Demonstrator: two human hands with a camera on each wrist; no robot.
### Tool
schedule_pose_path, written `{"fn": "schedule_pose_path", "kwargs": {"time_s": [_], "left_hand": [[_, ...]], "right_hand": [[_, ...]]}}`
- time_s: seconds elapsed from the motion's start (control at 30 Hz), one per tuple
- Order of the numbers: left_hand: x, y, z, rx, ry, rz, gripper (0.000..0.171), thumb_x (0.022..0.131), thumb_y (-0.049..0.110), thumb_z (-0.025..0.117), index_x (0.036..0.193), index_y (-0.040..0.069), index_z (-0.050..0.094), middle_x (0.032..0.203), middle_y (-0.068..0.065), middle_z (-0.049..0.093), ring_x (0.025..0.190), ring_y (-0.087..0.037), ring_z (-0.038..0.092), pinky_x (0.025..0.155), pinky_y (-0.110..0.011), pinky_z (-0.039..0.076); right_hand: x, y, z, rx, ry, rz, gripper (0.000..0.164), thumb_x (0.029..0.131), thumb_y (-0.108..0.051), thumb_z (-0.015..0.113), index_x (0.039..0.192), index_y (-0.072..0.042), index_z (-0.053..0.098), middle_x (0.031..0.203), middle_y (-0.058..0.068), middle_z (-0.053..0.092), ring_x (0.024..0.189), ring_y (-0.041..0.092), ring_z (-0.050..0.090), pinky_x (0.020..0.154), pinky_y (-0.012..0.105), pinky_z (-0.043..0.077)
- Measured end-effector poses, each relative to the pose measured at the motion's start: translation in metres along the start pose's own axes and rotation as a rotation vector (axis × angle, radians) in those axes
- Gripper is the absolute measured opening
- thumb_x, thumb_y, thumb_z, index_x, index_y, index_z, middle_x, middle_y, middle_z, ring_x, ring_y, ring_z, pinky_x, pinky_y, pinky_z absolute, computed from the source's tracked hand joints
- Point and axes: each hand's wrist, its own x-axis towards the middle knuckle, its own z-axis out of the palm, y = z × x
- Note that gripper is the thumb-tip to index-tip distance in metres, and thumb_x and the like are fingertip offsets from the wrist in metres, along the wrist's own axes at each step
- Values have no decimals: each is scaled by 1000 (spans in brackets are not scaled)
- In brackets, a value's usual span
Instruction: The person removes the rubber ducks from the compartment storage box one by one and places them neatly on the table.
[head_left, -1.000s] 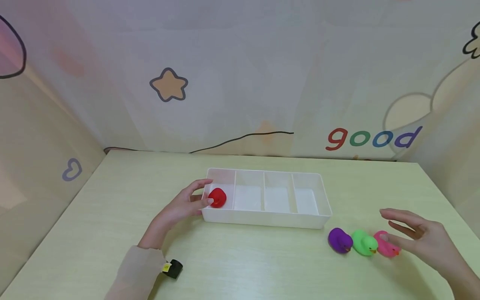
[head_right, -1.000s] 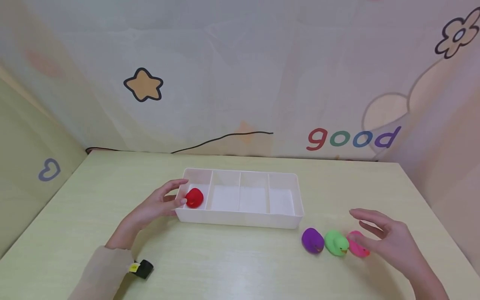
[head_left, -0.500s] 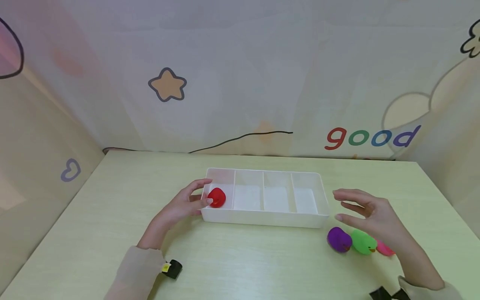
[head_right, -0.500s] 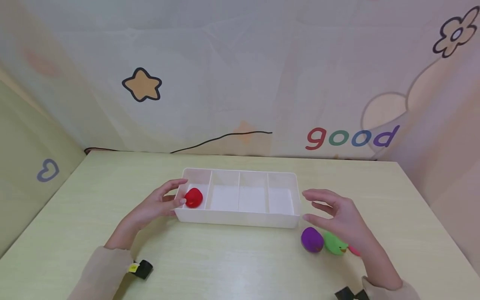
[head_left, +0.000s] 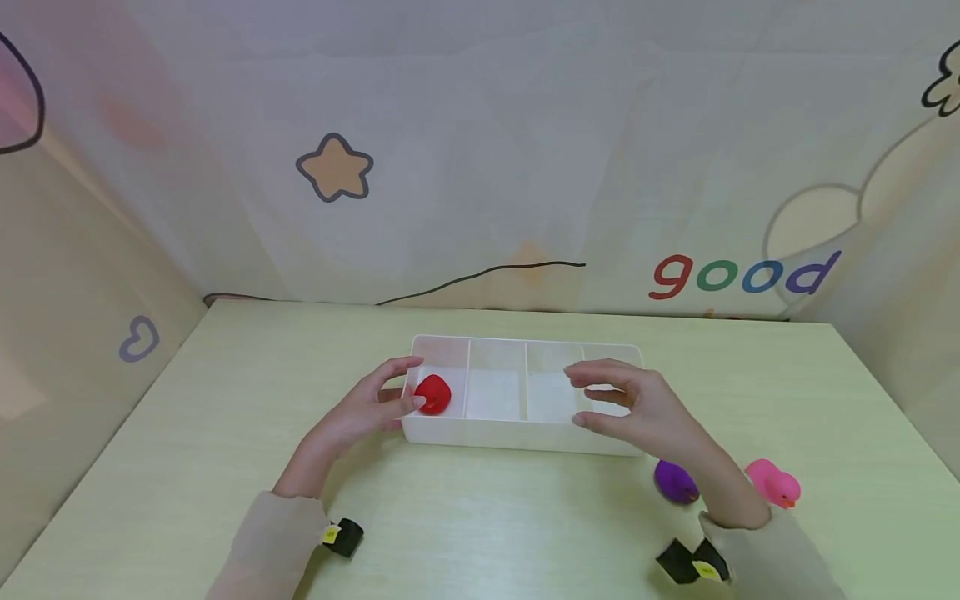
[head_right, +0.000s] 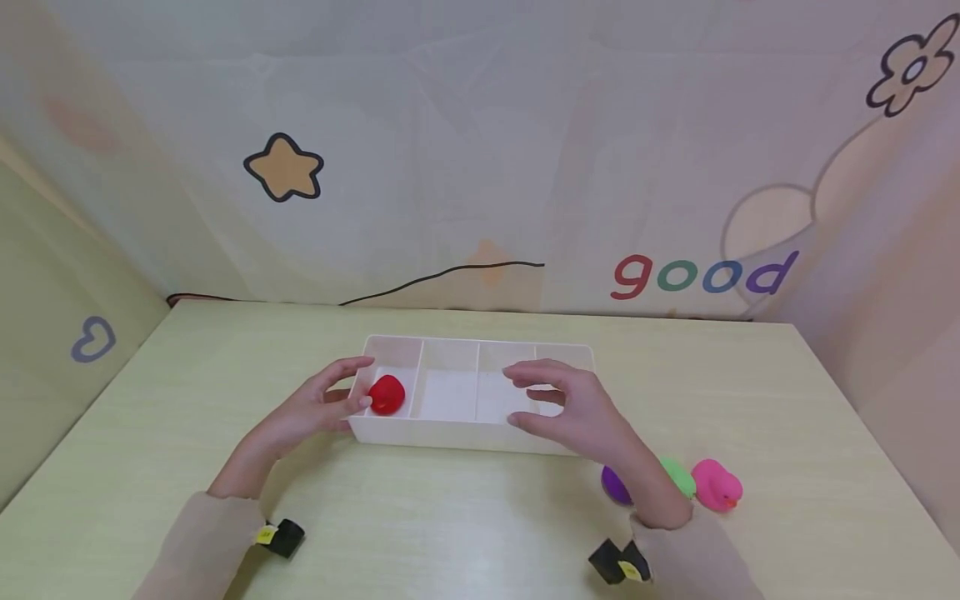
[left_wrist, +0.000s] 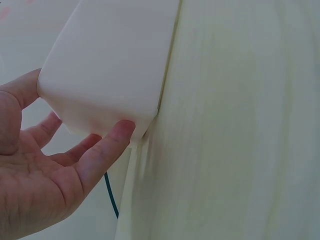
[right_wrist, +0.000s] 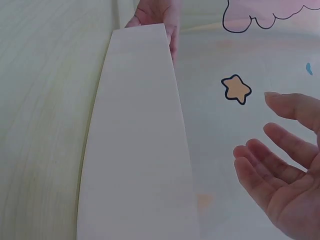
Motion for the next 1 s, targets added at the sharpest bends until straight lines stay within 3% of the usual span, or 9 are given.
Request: {"fn": "schedule_pose_path", "kwargs": {"time_s": [0.13,0.53,0.7,1.0], "left_hand": [[0,0,-1,-5,0,-2,58,87,23,62,138,20,35,144,-12,24,124,-35,38,83,-40,50],[1,-1,0,-26,-4,-7,60,86,23,64,138,20,35,143,-12,25,123,-35,39,81,-39,51],[2,-1,-1,-31,-11,-4,61,85,24,65,138,22,35,142,-10,27,122,-35,40,81,-40,51],[0,0,-2,-40,-3,8,61,84,25,66,136,25,36,143,-10,27,123,-35,40,80,-41,51]], "right_hand": [[17,-5,14,5,-24,-5,45,74,0,72,116,4,57,117,19,56,105,30,55,88,33,47],[65,-7,58,25,-88,19,41,77,-4,71,116,1,59,117,16,58,103,31,56,88,41,47],[79,-7,74,-1,-111,62,42,78,-6,70,118,0,58,118,15,58,104,33,56,89,43,47],[100,-7,99,-1,-150,48,36,78,-2,68,113,1,62,113,16,61,99,34,56,86,42,49]]}}
